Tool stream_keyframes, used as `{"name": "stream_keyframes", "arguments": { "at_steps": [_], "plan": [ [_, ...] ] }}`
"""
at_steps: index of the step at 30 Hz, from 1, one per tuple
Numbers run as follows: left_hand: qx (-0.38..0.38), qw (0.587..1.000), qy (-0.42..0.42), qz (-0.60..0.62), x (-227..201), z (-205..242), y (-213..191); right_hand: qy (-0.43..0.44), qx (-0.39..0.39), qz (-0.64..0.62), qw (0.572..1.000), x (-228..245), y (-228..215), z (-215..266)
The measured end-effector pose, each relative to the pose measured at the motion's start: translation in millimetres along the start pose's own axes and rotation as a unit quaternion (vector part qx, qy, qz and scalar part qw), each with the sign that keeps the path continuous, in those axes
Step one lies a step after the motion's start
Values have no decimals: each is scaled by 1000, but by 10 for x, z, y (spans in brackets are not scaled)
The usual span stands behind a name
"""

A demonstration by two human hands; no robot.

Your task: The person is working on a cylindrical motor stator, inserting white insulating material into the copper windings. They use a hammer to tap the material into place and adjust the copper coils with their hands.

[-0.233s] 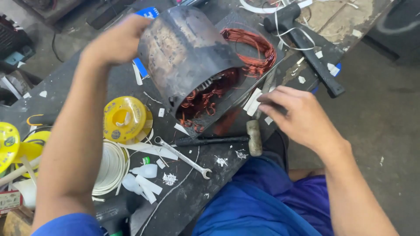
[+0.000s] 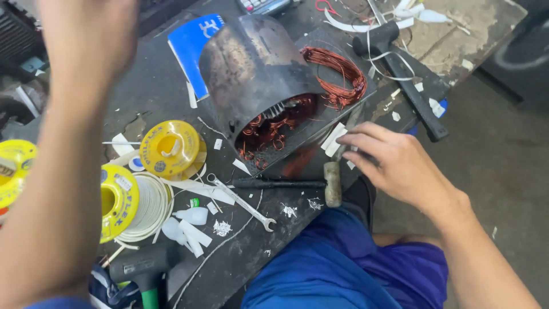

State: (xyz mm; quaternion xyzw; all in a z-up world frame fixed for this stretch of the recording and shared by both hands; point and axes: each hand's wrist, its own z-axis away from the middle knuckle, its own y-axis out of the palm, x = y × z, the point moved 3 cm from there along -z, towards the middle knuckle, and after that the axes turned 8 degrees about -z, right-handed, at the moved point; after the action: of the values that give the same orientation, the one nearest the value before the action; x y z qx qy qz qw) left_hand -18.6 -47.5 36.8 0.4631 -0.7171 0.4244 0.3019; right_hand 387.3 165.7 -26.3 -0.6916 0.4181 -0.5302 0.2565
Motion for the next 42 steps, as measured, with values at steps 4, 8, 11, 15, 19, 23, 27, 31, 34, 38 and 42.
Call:
{"name": "stream_keyframes", "arguments": {
  "at_steps": [4,8,11,15,19,23,27,31,34,38,42],
  "plan": [
    [-100,808,-262,518,-602,183,-2378,-92,-7,89,992,98,62,-144],
    [129,673,-168,709,-1560,159,-2677,-153,31,126,980,337,177,-455],
    [63,721,-271,635,-1910,71,-2295,-162,11,199,966,308,341,-606],
    [58,701,-343,622,-2022,6,-2078,-149,-8,208,967,226,448,-819],
    [86,704,-362,604,-2076,59,-1961,-140,35,240,960,308,511,-951],
    [100,747,-350,556,-1970,94,-1963,-200,15,397,896,324,685,-1035],
    [92,754,-346,551,-1935,155,-1903,-219,-15,451,865,339,769,-1067],
    [132,787,-300,522,-2039,154,-1606,-232,-34,435,869,268,779,-1154],
    [146,804,-274,507,-2100,99,-1475,-227,-37,444,866,237,765,-1157],
    [156,785,-269,535,-2094,86,-1544,-234,-46,421,875,242,676,-1085],
    [181,774,-295,531,-2078,83,-1721,-238,-46,421,874,409,589,-1045]
  ]
}}
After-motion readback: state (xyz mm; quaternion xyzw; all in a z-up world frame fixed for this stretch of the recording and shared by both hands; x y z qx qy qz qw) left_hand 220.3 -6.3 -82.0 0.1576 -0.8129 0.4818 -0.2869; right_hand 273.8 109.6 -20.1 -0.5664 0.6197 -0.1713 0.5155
